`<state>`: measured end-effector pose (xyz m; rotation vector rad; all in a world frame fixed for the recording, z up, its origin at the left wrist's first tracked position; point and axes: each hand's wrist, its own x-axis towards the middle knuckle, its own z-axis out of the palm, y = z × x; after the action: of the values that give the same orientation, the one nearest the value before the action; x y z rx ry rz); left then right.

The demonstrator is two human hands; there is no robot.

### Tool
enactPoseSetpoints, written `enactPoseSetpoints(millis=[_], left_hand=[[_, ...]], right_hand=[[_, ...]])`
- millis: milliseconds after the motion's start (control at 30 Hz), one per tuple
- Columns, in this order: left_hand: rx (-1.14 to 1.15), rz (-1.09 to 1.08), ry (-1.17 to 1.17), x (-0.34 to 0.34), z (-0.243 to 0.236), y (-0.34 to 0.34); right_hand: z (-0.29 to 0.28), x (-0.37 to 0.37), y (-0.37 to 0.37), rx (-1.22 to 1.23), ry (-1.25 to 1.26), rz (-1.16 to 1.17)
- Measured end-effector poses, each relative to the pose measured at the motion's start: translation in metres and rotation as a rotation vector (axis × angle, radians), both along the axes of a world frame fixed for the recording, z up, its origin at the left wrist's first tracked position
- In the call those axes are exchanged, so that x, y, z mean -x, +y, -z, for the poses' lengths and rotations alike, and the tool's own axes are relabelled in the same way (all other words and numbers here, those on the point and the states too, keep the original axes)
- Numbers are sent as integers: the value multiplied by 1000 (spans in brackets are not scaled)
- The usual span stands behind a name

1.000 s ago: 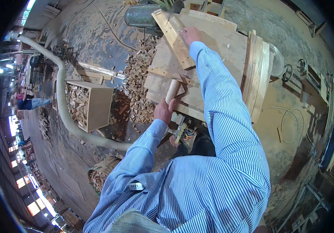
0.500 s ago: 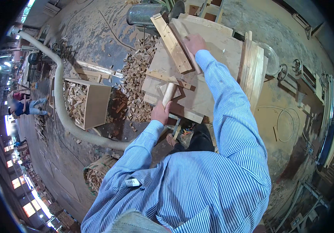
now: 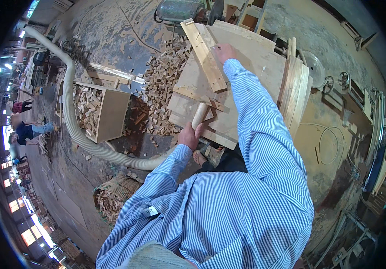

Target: Shaping a cylindrical piece of wood using a mechanical jig in a workshop.

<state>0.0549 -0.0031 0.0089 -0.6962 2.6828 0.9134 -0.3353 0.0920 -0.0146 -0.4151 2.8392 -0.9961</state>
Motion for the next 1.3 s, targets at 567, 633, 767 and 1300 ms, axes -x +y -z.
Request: enactPoseSetpoints(millis=[567,633,767,1300], left_hand=[[7,4,-19,67,-1,10],[47,3,-1,79,1,10],[94,-6,-3,92,5,11],[43,-23,23,43,6,3]], right_hand=[[18,76,1,67,19,55],[14,86,-1,39,91,37],[3,91,-1,55,62,41],[-36,30,21,-15,9,21]])
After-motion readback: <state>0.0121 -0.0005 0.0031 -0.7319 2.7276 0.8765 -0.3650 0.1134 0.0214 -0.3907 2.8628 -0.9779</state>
